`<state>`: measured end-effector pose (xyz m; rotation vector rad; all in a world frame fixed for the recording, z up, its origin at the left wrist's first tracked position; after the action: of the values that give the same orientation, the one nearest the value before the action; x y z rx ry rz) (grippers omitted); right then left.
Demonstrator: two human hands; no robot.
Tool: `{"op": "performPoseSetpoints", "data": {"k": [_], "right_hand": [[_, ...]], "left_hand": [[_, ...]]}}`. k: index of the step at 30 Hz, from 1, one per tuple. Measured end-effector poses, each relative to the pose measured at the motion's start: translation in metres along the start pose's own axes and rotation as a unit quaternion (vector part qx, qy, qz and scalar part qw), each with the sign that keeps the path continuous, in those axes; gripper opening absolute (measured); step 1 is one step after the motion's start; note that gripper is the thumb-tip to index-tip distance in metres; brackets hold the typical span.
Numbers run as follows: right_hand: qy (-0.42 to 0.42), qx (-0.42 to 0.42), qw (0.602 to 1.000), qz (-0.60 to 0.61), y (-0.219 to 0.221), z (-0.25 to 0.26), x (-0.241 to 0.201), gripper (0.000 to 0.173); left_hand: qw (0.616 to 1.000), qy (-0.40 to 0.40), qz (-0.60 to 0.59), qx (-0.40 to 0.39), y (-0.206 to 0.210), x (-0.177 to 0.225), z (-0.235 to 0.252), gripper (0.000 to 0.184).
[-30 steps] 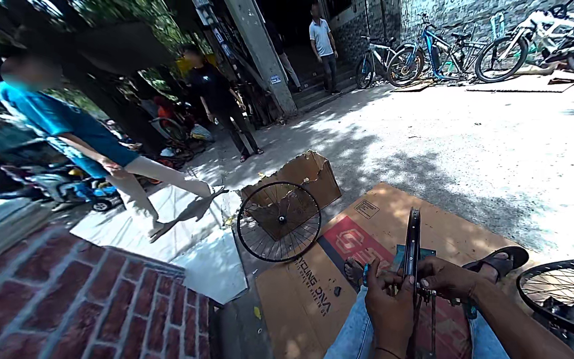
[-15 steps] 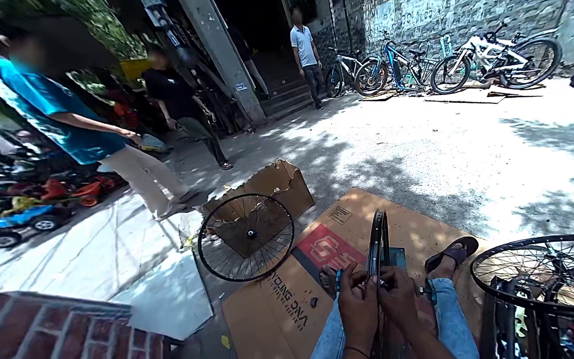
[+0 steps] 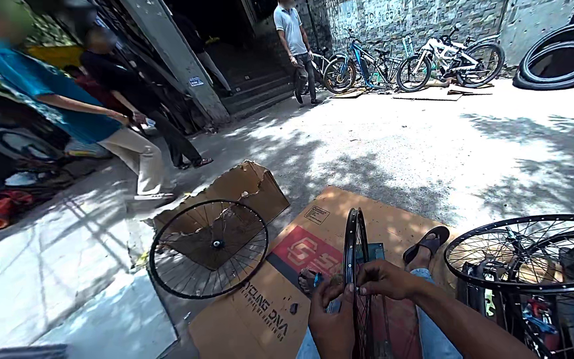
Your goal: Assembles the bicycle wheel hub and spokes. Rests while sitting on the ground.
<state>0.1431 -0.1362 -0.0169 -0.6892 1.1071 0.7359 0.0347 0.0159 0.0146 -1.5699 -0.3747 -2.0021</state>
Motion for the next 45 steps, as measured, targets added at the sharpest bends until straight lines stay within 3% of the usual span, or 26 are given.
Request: {"op": "performPoseSetpoints", "data": {"k": [4, 9, 11, 15, 18, 23, 26, 29, 32, 35, 39, 42, 45], "right_hand": [[-0.03, 0.056, 0.998, -0.009, 0.008, 0.0, 0.006, 0.012], [-0.092, 0.272, 0.957, -0.047, 0.044, -0.016, 0.017, 0.02], [-0.101, 0.31, 0.944, -0.053, 0.053, -0.019, 0.02, 0.021], [-0.096, 0.247, 0.963, -0.049, 0.058, -0.028, 0.018, 0.023], [-0.111, 0.198, 0.965, -0.13, 0.072, -0.04, 0.017, 0.025], [-0.146, 0.206, 0.914, -0.317, 0.091, -0.047, 0.022, 0.031], [-0.119, 0.173, 0.909, -0.359, 0.074, -0.052, 0.019, 0.036], [-0.12, 0.128, 0.916, -0.362, 0.057, -0.049, 0.019, 0.033], [-0.1, 0.074, 0.929, -0.348, 0.05, -0.037, -0.01, 0.025], [-0.047, 0.025, 0.924, -0.378, 0.065, -0.021, -0.054, 0.029], [-0.024, -0.023, 0.912, -0.408, 0.066, -0.016, -0.055, 0.038], [0.023, -0.004, 0.916, -0.401, 0.078, -0.018, -0.077, 0.037], [-0.007, 0.043, 0.917, -0.396, 0.073, -0.029, -0.05, 0.038]], "left_hand": [[1.0, 0.019, -0.018, -0.008, -0.001, -0.002, 0.004, 0.041], [0.998, 0.018, -0.047, -0.047, 0.008, 0.002, 0.011, 0.038], [0.997, 0.05, -0.025, -0.052, 0.009, 0.002, 0.01, 0.036], [0.989, 0.12, 0.035, -0.085, -0.005, -0.004, -0.009, 0.036], [0.985, 0.117, 0.071, -0.109, -0.021, -0.013, -0.027, 0.044], [0.991, -0.013, 0.064, -0.119, -0.003, 0.003, -0.006, 0.041], [0.976, -0.063, 0.118, -0.174, 0.019, 0.02, 0.017, 0.046], [0.973, -0.109, 0.097, -0.178, 0.029, 0.016, 0.024, 0.039], [0.97, -0.133, 0.094, -0.182, 0.027, 0.016, 0.025, 0.037], [0.971, -0.133, 0.075, -0.182, 0.022, 0.017, 0.022, 0.038], [0.968, -0.153, 0.062, -0.187, 0.014, 0.021, 0.023, 0.04], [0.966, -0.143, 0.077, -0.203, 0.016, 0.026, 0.023, 0.04], [0.967, -0.125, 0.077, -0.207, 0.017, 0.029, 0.022, 0.04]]}}
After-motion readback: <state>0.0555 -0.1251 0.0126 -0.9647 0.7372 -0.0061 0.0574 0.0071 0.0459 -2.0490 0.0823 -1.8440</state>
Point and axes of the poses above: each hand's wrist, its own z-axis towards the middle knuckle, its own y-axis out of the palm, x = y × z, the point moved 3 cm from there along z, towards the middle knuckle, and after that the axes turned 4 degrees about -z, right-handed, at the moved point
